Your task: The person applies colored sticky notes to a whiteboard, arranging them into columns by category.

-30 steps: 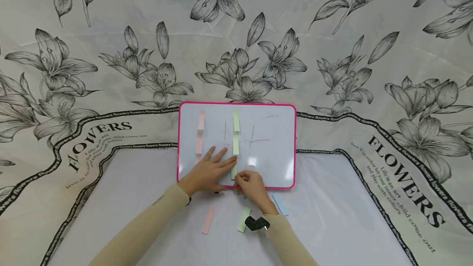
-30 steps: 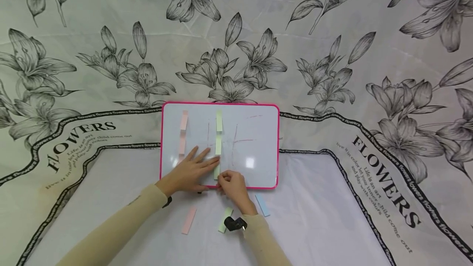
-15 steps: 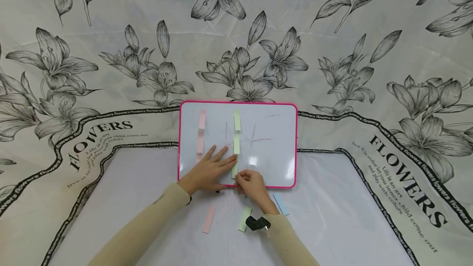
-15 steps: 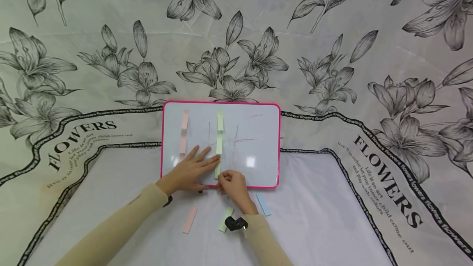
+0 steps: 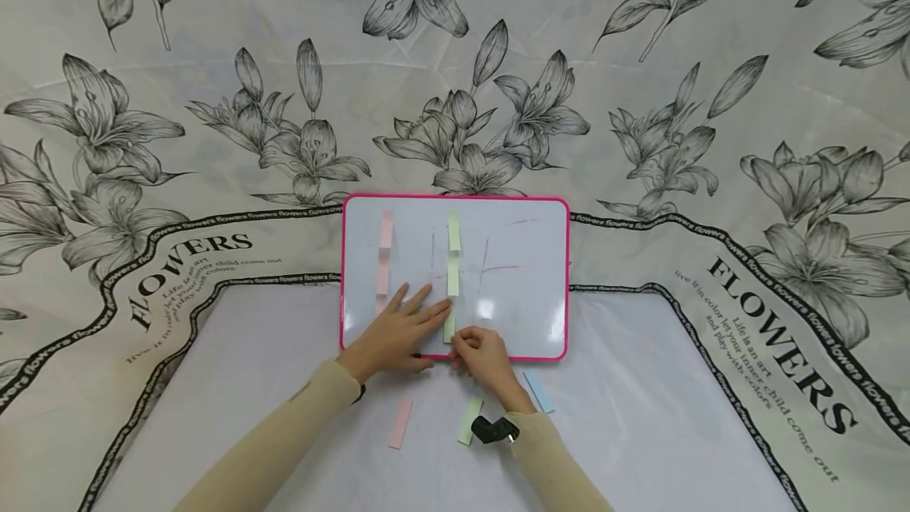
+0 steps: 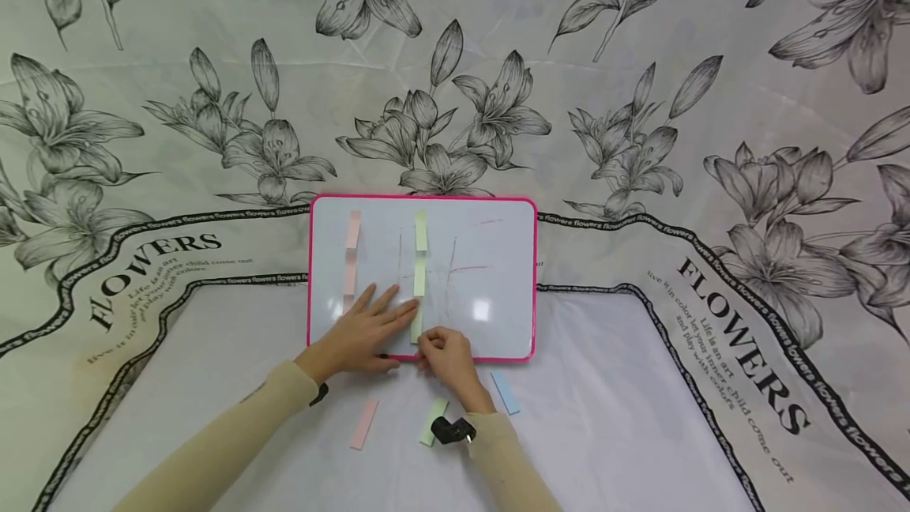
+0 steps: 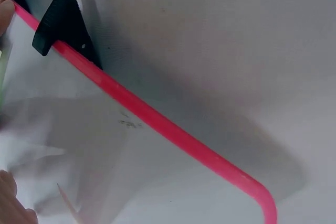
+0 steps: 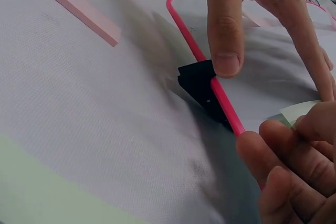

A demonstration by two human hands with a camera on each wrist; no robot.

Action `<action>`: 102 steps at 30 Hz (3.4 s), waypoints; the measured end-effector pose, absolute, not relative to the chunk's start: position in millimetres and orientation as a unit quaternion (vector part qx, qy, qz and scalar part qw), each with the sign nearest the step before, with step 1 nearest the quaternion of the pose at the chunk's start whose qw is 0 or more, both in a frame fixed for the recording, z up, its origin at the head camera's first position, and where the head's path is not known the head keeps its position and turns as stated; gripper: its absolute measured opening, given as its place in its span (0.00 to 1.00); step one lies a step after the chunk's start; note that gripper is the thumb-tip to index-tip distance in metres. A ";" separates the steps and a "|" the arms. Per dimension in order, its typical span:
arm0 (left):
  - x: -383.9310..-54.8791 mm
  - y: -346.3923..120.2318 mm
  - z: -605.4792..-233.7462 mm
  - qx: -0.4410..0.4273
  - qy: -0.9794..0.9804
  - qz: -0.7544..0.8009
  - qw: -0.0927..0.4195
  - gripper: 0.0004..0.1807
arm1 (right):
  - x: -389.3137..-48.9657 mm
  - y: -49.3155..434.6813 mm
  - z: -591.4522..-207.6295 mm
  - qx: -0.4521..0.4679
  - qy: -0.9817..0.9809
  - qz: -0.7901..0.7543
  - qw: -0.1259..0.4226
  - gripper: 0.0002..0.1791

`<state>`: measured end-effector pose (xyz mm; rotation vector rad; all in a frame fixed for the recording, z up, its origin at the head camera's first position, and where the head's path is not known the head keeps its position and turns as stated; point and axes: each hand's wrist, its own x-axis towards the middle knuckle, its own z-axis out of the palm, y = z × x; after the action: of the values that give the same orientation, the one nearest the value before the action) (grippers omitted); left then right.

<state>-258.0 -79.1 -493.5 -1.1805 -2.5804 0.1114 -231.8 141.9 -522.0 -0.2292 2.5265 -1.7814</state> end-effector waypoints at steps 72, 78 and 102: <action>-93.2 -52.1 -538.4 -0.349 -0.906 -0.203 0.128 0.44 | -139.6 310.8 -525.3 -0.265 0.934 -0.224 -0.081 0.26; -92.9 -58.5 -540.2 -0.347 -0.901 -0.209 0.155 0.45 | -143.2 302.7 -530.9 -0.273 0.938 -0.196 -0.090 0.24; -91.9 -42.4 -529.5 -0.357 -0.889 -0.243 0.152 0.44 | -106.4 263.6 -525.6 -0.239 0.949 -0.186 -0.093 0.12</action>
<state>-91.9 -42.4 -529.5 -1.0230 -2.5505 -0.6986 -106.4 263.6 -525.6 -0.7980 3.1696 -0.6225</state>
